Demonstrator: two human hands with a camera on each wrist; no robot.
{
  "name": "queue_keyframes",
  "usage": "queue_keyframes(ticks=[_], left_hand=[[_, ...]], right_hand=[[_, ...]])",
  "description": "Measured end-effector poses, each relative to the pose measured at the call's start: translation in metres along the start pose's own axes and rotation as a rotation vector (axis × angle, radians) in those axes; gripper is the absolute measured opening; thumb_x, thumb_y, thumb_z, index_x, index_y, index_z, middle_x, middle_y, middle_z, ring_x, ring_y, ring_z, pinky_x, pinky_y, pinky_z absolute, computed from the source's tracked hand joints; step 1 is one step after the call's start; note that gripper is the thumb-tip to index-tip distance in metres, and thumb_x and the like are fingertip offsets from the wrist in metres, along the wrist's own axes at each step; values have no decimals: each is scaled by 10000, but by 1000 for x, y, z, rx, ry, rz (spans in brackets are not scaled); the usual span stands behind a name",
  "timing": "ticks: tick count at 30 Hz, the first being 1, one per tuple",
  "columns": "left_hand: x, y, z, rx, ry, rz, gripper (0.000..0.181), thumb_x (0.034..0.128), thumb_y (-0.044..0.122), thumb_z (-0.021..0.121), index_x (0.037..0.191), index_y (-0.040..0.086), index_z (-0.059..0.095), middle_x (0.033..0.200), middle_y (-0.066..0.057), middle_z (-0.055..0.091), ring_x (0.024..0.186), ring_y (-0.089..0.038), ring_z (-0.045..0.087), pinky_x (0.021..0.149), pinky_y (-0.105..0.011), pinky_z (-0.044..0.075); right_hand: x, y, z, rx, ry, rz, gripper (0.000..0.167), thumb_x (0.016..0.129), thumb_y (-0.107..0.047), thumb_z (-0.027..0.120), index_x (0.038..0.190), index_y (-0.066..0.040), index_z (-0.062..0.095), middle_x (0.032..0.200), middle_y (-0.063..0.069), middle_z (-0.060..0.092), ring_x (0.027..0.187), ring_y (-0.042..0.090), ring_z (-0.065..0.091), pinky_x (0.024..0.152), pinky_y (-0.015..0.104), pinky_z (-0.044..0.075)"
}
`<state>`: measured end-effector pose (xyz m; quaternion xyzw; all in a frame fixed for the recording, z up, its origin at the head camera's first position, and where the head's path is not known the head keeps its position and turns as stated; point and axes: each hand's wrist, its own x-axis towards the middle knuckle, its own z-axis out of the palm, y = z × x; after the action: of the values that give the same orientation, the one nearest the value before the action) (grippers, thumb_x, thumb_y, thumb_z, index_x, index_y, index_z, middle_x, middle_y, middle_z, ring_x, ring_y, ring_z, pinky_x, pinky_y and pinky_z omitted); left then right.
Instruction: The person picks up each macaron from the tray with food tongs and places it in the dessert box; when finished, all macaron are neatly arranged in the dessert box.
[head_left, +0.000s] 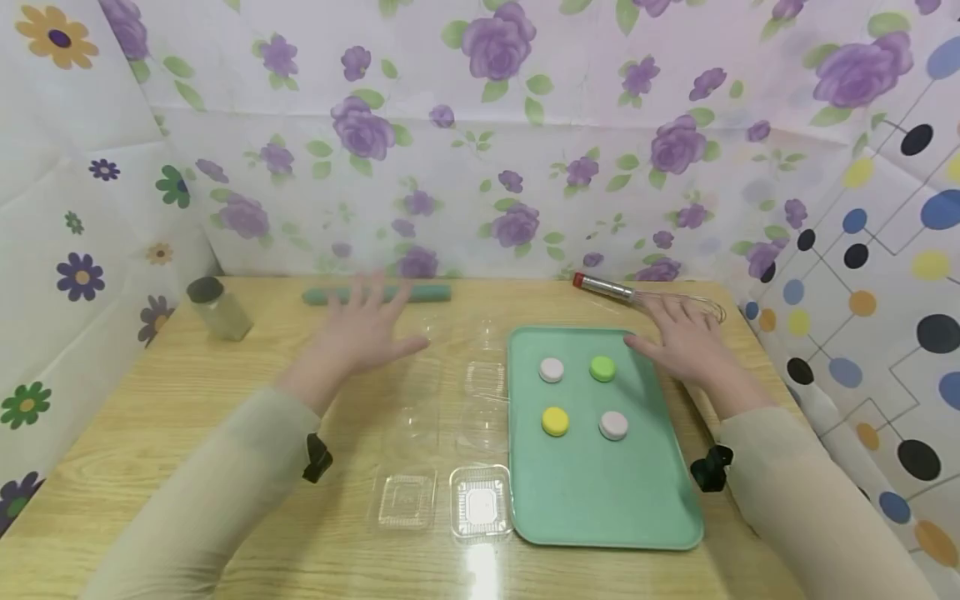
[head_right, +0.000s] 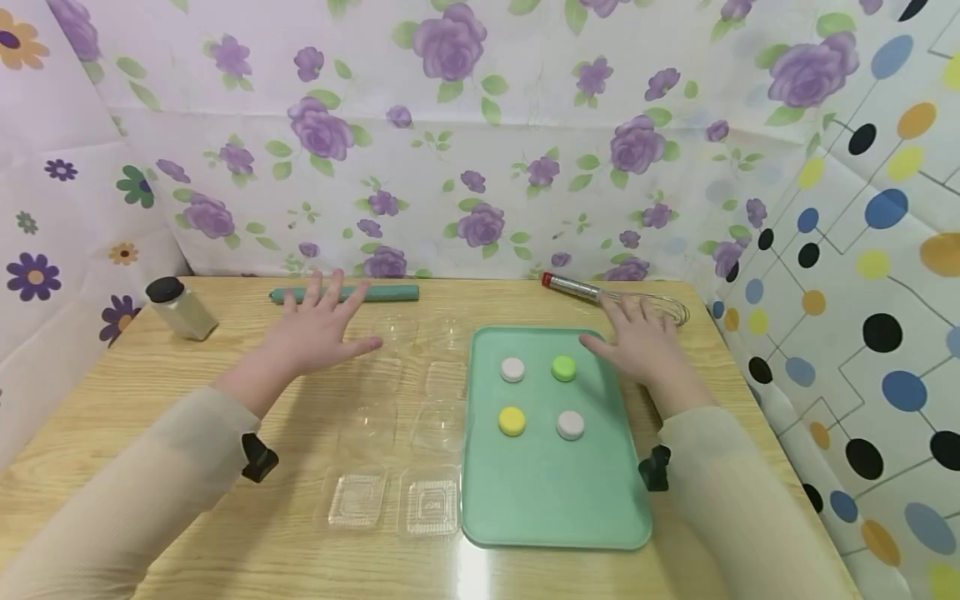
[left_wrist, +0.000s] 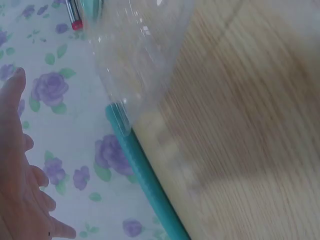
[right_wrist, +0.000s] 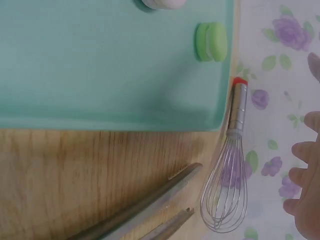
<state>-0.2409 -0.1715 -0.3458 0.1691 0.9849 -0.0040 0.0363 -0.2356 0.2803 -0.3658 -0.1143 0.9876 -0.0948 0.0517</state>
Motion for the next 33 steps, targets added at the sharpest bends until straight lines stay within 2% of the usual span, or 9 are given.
queue_keyframes(ticks=[6, 10, 14, 20, 24, 27, 33], left_hand=[[-4, 13, 7, -40, 11, 87, 989, 781, 824, 235, 1519, 191, 54, 1531, -237, -2, 1354, -501, -7, 996, -709, 151], [-10, 21, 11, -101, 9, 135, 947, 824, 763, 331, 1520, 190, 40, 1529, -244, -4, 1355, -501, -5, 1008, -700, 144], [-20, 31, 15, -234, -4, 176, 953, 827, 728, 410, 1519, 175, 58, 1537, -217, -18, 1373, -457, -16, 1055, -640, 118], [-33, 44, 21, -438, -13, 262, 987, 816, 662, 529, 1516, 140, 69, 1551, -151, -4, 1400, -365, -10, 1098, -552, 121], [-39, 53, 26, -460, 23, 343, 969, 812, 585, 607, 1505, 95, 140, 1546, -128, 120, 1405, -318, 101, 1120, -491, 115], [-45, 61, 34, -435, 39, 381, 964, 788, 562, 649, 1492, 84, 196, 1526, -122, 211, 1384, -316, 199, 1116, -474, 150], [-64, 81, 48, -364, -25, 401, 997, 744, 617, 659, 1485, 108, 230, 1486, -130, 305, 1336, -330, 287, 1091, -536, 183]], right_hand=[[-11, 12, 2, 66, 6, 8, 811, 940, -596, 334, 1510, -87, 64, 1510, 290, 68, 1341, 515, 47, 1018, 692, 37], [-20, 25, 7, 136, 20, -4, 764, 970, -531, 332, 1502, -46, 77, 1494, 322, 83, 1338, 516, 74, 1022, 682, 52], [-29, 37, 14, 197, 22, 7, 799, 967, -520, 361, 1488, 7, 60, 1494, 325, 74, 1333, 523, 80, 1023, 679, 58], [-46, 51, 23, 246, 5, 44, 859, 946, -532, 414, 1488, 1, 14, 1490, 327, 98, 1305, 558, 107, 994, 703, 116], [-51, 62, 32, 256, 15, 72, 869, 947, -515, 431, 1468, 61, 39, 1444, 385, 133, 1278, 581, 132, 979, 705, 153], [-54, 70, 40, 255, 21, 101, 879, 948, -511, 431, 1456, 88, 36, 1415, 417, 144, 1262, 592, 141, 971, 705, 162], [-60, 82, 59, 228, 54, 132, 902, 928, -519, 467, 1441, 116, 82, 1347, 455, 222, 1191, 626, 213, 923, 717, 216]])
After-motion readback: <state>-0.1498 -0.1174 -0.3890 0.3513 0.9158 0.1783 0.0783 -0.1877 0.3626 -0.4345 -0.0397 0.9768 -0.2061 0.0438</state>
